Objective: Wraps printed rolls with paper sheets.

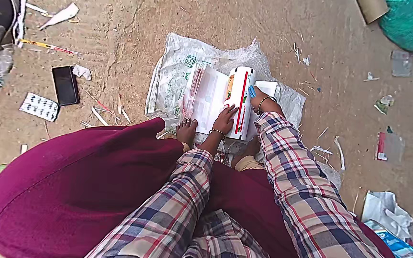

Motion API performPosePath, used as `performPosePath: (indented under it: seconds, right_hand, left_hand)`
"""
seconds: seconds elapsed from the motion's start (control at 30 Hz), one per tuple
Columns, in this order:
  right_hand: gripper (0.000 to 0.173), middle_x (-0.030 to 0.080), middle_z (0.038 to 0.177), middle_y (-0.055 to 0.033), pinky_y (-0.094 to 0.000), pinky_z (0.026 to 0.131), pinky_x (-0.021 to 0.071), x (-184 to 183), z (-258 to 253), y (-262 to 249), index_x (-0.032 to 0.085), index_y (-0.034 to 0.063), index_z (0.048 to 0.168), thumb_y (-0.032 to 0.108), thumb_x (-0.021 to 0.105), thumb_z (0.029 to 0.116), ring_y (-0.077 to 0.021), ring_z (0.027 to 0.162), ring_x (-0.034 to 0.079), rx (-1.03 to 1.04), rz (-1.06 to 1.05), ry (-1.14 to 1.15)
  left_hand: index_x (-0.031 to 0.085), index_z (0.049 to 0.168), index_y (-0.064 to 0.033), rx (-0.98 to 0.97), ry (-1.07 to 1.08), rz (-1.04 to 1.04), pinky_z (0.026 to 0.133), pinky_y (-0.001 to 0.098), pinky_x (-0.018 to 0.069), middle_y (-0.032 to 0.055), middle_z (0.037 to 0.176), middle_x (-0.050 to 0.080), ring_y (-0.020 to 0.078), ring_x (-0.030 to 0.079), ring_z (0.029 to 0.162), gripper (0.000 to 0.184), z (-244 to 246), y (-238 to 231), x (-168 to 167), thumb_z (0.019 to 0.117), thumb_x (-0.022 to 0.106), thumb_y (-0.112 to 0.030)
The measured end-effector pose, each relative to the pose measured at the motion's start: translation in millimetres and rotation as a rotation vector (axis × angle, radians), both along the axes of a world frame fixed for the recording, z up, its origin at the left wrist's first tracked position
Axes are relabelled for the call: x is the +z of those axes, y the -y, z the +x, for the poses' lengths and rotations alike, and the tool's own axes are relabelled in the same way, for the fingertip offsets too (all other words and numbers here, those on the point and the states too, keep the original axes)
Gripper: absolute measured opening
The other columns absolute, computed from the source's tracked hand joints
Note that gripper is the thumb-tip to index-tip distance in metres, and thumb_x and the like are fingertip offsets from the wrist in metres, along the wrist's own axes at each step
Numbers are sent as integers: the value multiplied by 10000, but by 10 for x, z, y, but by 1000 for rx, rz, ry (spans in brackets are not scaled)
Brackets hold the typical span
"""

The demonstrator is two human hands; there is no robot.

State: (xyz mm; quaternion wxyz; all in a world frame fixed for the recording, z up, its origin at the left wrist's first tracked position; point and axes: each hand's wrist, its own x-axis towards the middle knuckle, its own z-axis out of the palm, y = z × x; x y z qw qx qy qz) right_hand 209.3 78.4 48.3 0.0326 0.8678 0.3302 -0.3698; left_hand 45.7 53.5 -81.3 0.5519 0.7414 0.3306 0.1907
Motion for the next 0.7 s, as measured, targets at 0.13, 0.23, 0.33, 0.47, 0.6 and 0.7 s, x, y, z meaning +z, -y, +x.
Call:
performPosePath:
  seconds: [0.13, 0.23, 0.33, 0.47, 0.6, 0.7]
  right_hand:
    - [796, 594, 1284, -294, -574, 808, 508, 8, -130, 267, 92, 233, 1678, 89, 496, 1007, -380, 937, 633, 25, -28, -34]
    - [787, 612, 1188, -259, -510, 725, 504, 10, -238, 477, 83, 251, 1677, 100, 476, 1012, -317, 825, 599, -1, -30, -56]
    - [776, 596, 1156, -239, -460, 680, 494, 72, -353, 702, 50, 250, 1674, 83, 444, 1027, -278, 762, 566, -10, -73, -93]
    - [734, 596, 1171, -269, -475, 718, 488, 153, -465, 1013, 57, 219, 1677, 80, 420, 1054, -307, 795, 568, 6, -104, -144]
    - [716, 592, 1234, -297, -510, 756, 501, 151, -568, 1312, 82, 199, 1677, 97, 440, 1065, -353, 865, 601, 21, -132, -155]
    - [693, 596, 1198, -292, -499, 725, 493, 183, -674, 1568, 130, 179, 1671, 98, 453, 1064, -333, 819, 590, 24, -162, -190]
  left_hand:
    - [544, 1479, -44, 100, 33, -182, 1260, 446, 271, 126, 1615, 434, 245, 365, 1527, 504, -23, -29, 156, 993, 440, 42]
    - [521, 1482, -23, 234, -45, -300, 1234, 455, 317, 177, 1595, 440, 293, 401, 1497, 472, -48, -28, 222, 1012, 493, 4]
    - [487, 1507, -39, 276, -165, -456, 1179, 530, 377, 187, 1553, 489, 337, 482, 1432, 489, -135, 46, 154, 1024, 554, -76]
    - [433, 1557, -74, 237, -180, -480, 1196, 528, 356, 164, 1584, 461, 324, 453, 1460, 550, -221, 168, 57, 1027, 579, -96]
    - [374, 1595, -93, 203, -199, -495, 1224, 524, 313, 157, 1623, 407, 314, 393, 1503, 612, -270, 255, 143, 1025, 596, -111]
    - [411, 1568, -63, 206, -203, -520, 1211, 514, 327, 192, 1589, 444, 322, 419, 1483, 561, -320, 295, 191, 1039, 584, -131]
